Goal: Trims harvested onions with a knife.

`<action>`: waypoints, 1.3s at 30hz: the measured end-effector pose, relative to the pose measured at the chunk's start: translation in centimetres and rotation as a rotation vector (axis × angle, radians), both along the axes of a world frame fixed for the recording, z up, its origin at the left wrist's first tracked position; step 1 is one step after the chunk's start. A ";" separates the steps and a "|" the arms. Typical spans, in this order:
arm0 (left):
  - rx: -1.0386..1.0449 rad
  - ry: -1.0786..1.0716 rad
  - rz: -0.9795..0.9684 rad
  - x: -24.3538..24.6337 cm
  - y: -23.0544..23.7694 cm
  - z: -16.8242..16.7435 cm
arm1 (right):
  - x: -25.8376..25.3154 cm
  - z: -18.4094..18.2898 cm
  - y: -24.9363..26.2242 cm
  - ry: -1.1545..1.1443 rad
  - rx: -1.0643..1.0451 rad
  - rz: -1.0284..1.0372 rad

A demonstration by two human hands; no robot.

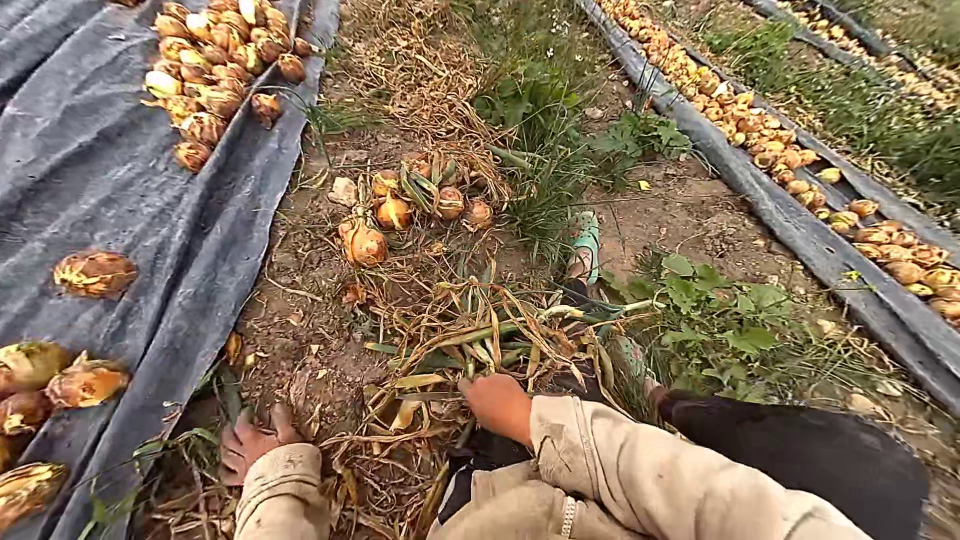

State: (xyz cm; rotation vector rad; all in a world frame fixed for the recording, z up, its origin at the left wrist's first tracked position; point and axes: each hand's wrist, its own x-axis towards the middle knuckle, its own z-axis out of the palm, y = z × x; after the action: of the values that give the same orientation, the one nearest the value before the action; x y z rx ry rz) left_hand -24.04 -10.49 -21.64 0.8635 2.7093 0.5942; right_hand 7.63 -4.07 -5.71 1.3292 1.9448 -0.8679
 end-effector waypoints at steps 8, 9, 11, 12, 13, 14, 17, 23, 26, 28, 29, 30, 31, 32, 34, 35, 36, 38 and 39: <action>0.057 -0.059 0.103 0.8 -0.1 1.4 | 7.6 0.2 5.6 -0.160 0.176 -0.131; 0.019 -0.040 0.103 0.5 0.1 1.2 | 8.5 0.3 6.6 -0.172 0.187 -0.172; -0.034 0.020 0.104 0.2 0.4 0.2 | 9.7 0.7 8.7 -0.175 0.211 -0.249; -0.052 0.036 0.097 0.2 0.5 0.1 | 10.4 0.9 9.8 -0.182 0.234 -0.284; -0.053 0.042 0.093 0.3 0.8 0.1 | 11.2 1.0 11.0 -0.201 0.265 -0.319; -0.049 0.052 0.095 0.3 0.9 0.1 | 12.4 1.0 12.4 -0.217 0.305 -0.359; -0.073 0.038 0.101 0.4 1.0 0.6 | 18.2 1.1 15.7 -0.253 0.432 -0.493; -0.134 0.060 0.107 -0.1 0.9 0.0 | 39.8 3.2 13.6 -0.421 0.591 -1.018; -0.182 0.068 0.107 -0.3 0.8 0.1 | 47.5 3.8 7.2 -0.472 0.578 -1.099; -0.229 0.063 0.106 0.2 1.7 1.2 | 47.9 4.5 3.5 -0.353 0.577 -1.220; -0.248 0.084 0.086 1.2 2.4 2.2 | 47.8 4.7 2.0 -0.284 0.566 -1.249; -0.250 0.131 0.024 2.8 2.8 3.5 | 47.9 4.6 0.6 -0.218 0.558 -1.267; -0.187 0.185 -0.104 5.0 2.7 4.9 | 47.9 4.5 -0.5 -0.143 0.564 -1.291; -0.073 0.222 -0.310 7.6 2.2 6.4 | 47.5 4.6 -1.2 -0.063 0.580 -1.323; 0.147 0.217 -0.818 12.5 1.7 8.0 | 46.4 4.7 -1.4 0.098 0.632 -1.364; 0.178 0.185 -1.106 14.2 2.0 8.3 | 45.6 4.8 -1.2 0.161 0.644 -1.374; 0.090 0.110 -1.362 15.5 2.6 8.7 | 44.5 5.1 -0.8 0.207 0.640 -1.367; -0.272 -0.008 -1.609 16.8 4.6 9.4 | 42.3 5.5 0.3 0.279 0.617 -1.319; -0.426 -0.009 -1.644 17.0 5.9 9.6 | 41.2 5.9 0.8 0.309 0.609 -1.291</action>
State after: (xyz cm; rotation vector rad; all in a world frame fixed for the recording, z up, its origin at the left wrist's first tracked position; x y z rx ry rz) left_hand -7.05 -4.61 -12.00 2.2600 1.1633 -0.3337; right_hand 48.84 -3.24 0.15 3.0879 1.4071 -1.0684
